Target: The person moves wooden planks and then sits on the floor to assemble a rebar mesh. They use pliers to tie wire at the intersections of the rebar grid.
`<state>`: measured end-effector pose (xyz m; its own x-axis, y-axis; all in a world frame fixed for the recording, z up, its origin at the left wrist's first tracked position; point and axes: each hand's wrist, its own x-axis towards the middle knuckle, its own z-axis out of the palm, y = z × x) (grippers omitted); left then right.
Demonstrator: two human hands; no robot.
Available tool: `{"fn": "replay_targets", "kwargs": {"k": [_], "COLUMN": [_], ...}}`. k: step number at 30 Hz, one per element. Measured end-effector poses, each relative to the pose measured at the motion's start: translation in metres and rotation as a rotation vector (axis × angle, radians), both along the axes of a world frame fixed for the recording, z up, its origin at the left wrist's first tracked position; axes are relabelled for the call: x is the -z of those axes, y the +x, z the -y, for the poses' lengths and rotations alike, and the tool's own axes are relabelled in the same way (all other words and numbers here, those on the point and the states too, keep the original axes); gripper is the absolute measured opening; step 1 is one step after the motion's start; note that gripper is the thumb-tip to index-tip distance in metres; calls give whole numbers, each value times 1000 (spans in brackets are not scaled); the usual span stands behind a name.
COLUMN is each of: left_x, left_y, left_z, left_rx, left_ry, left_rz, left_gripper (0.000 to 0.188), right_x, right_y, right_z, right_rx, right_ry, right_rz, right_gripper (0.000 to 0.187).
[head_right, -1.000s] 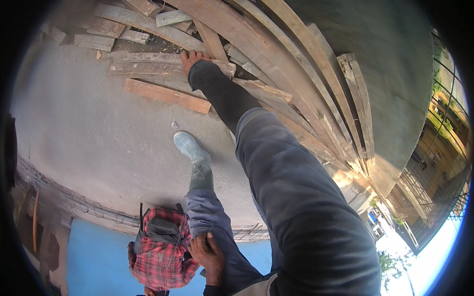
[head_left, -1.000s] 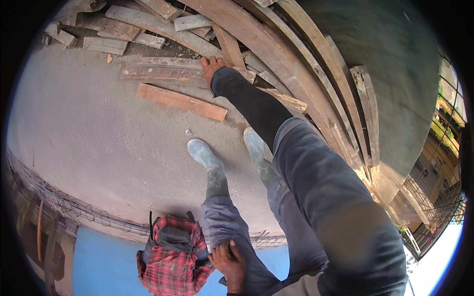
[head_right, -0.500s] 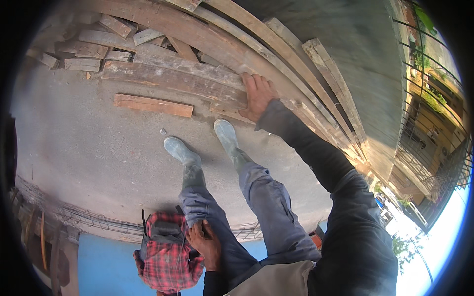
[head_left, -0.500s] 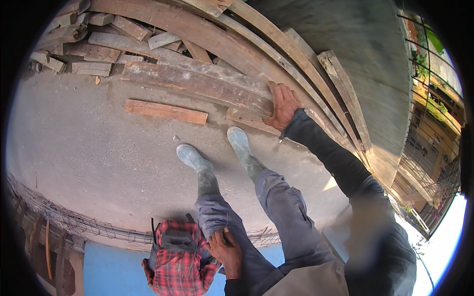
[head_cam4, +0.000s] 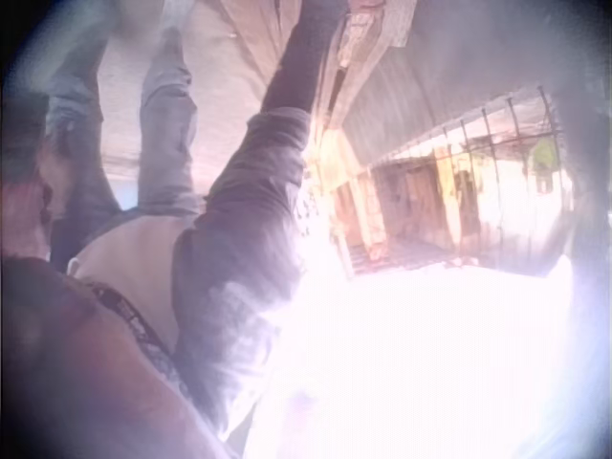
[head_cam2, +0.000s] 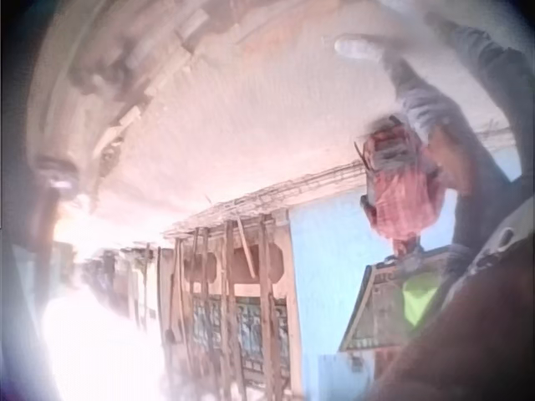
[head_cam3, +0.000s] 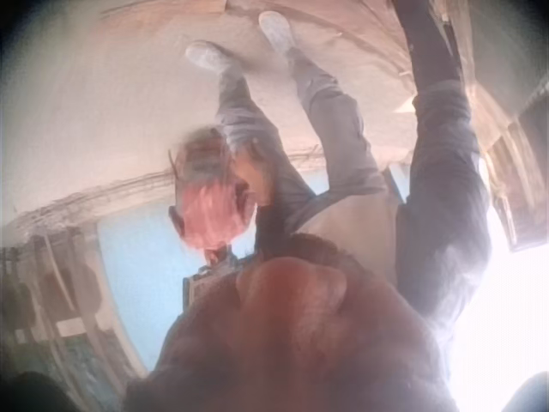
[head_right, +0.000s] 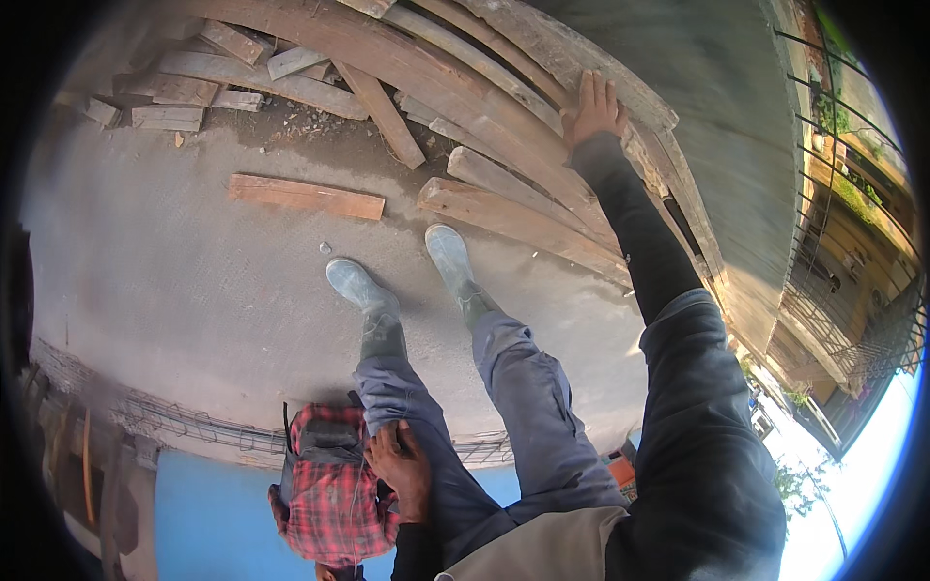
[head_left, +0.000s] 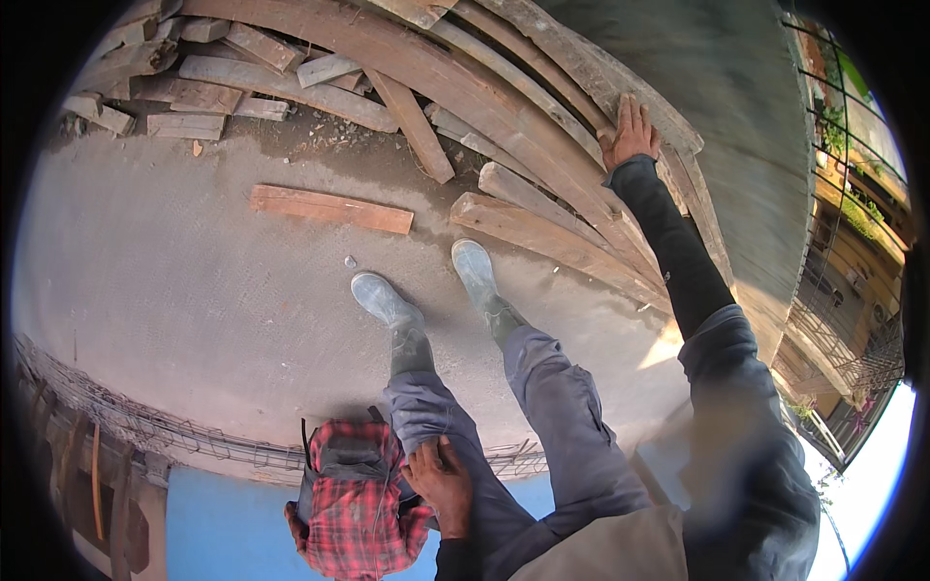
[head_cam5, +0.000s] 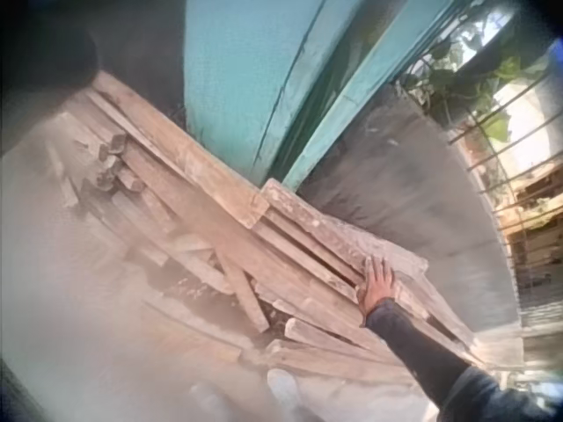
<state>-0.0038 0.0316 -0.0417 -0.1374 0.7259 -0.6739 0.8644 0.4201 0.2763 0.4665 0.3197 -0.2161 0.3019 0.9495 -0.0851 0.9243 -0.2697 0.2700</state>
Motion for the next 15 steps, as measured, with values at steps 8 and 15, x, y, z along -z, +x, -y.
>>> {"fn": "replay_targets", "kwargs": {"k": [8, 15], "left_x": [7, 1], "left_y": [-17, -31], "left_z": [1, -1], "left_rx": [-30, -125], "left_ry": [15, -84], "left_rz": [-5, -2], "left_gripper": [15, 17], "right_x": [70, 215], "right_y": [-207, -367], "right_z": [39, 46], "right_rx": [-273, -177], "right_ry": [-207, -651], "right_rz": [-627, -576], "right_gripper": [51, 70]}}
